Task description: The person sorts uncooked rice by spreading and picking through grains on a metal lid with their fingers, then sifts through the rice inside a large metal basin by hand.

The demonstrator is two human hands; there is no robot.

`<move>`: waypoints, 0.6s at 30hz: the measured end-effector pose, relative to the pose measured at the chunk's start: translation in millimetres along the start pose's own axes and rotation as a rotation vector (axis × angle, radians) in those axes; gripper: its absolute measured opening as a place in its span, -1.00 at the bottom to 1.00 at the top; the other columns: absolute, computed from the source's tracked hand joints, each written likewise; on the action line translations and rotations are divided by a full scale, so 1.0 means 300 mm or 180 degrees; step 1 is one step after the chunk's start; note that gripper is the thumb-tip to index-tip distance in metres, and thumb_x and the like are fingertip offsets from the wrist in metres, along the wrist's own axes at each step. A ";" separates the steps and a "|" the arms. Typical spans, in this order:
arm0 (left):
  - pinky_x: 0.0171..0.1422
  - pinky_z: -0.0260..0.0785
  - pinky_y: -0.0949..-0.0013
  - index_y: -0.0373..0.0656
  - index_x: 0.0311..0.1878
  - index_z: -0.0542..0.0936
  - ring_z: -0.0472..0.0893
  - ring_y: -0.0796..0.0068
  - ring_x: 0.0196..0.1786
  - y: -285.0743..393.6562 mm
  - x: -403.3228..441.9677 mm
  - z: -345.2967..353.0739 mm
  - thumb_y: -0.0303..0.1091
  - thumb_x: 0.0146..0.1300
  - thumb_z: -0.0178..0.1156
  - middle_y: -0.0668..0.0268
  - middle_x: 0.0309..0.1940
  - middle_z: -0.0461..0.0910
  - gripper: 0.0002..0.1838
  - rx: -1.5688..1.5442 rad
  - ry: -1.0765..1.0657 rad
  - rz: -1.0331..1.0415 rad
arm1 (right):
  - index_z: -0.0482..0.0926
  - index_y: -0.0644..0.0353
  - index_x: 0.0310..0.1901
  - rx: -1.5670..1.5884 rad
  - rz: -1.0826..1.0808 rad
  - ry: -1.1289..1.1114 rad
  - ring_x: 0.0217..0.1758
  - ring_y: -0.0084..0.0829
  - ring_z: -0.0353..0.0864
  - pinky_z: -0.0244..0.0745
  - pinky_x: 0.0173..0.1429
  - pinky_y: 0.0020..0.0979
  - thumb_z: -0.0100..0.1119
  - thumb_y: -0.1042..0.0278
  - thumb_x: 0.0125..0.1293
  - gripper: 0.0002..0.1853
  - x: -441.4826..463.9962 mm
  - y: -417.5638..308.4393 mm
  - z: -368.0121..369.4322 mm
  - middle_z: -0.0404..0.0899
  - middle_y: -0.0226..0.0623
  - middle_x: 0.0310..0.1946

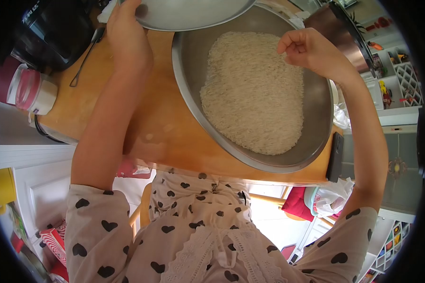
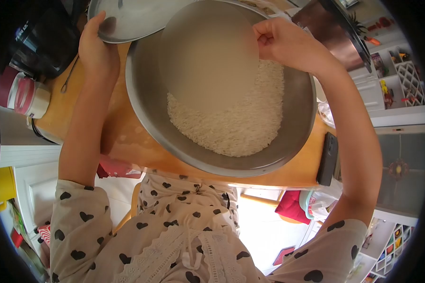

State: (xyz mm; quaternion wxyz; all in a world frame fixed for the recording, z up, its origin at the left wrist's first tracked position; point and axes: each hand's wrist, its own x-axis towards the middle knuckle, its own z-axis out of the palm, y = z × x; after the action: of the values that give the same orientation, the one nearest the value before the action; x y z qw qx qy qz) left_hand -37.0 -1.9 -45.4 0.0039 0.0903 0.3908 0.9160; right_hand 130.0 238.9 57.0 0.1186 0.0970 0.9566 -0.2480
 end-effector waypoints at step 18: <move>0.00 0.28 0.45 -0.27 -0.07 0.50 0.43 0.53 -0.08 0.015 -0.002 0.012 -0.32 0.27 0.03 0.33 -0.12 0.45 -0.74 0.0275 0.0095 0.0063 | 0.61 0.30 -0.14 -0.0509 -0.0537 0.0770 -0.21 -0.33 0.64 0.50 -0.07 -0.38 0.05 0.44 0.11 -0.72 0.096 0.058 0.052 0.66 -0.13 -0.27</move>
State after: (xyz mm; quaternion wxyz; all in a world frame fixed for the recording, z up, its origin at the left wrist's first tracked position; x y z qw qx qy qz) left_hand -35.4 -2.4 -39.9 -0.0149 0.0805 0.4291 0.8996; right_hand 109.6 249.8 28.2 -0.0114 0.0357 0.9853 -0.1666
